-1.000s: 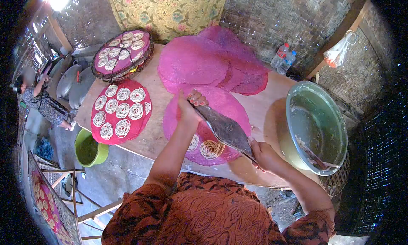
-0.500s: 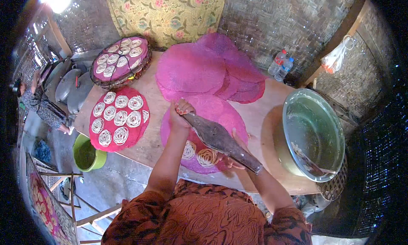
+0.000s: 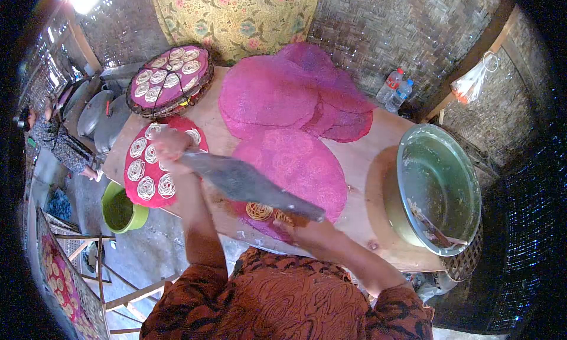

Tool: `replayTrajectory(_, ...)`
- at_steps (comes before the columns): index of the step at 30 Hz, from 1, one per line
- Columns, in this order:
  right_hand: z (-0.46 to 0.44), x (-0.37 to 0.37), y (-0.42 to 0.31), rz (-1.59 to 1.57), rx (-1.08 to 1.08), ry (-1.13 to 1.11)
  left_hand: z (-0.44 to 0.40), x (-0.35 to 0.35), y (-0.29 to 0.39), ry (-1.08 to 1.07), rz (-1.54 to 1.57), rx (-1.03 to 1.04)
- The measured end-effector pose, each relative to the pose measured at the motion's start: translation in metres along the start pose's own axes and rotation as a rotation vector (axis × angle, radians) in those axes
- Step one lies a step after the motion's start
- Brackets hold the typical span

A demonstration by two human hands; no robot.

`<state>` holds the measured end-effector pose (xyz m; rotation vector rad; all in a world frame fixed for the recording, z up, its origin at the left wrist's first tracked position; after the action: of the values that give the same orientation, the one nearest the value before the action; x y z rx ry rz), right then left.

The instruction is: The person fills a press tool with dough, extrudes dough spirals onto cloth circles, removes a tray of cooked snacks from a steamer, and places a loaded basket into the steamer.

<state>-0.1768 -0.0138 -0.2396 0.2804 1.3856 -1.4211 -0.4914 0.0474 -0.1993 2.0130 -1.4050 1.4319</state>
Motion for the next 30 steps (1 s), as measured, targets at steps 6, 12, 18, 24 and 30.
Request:
replayTrajectory(6, -0.011, -0.076, -0.009, -0.261, 0.335, -0.054, 0.004, 0.135, 0.080, -0.334, -0.355, 0.016)
replayTrajectory(12, -0.047, -0.016, 0.020, -0.104, -0.099, 0.116, 0.054, 0.184, 0.087, -0.468, -0.693, -0.058)
replayTrajectory(18, -0.058, 0.026, -0.007, 0.066, -0.285, 0.277, 0.085, 0.153, 0.066, -0.479, -0.998, -0.094)
replayTrajectory(24, -0.066, 0.039, -0.014, 0.238, -0.314, 0.292, 0.089, 0.148, 0.073, -0.443, -0.999, -0.049)
replayTrajectory(30, -0.071, 0.042, -0.011, 0.275, -0.319, 0.312, 0.086, 0.151, 0.067, -0.464, -0.993, -0.006)
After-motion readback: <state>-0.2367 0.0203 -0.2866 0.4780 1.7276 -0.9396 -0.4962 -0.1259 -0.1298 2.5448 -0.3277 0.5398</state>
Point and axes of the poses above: each hand's wrist, its own z-axis away from the middle knuckle, its own x-axis out of the palm, y = z × x, the point moved 1 cm from there along -z, towards the middle knuckle, and after that the axes turned 15 degrees about x, right-handed, at the moved point
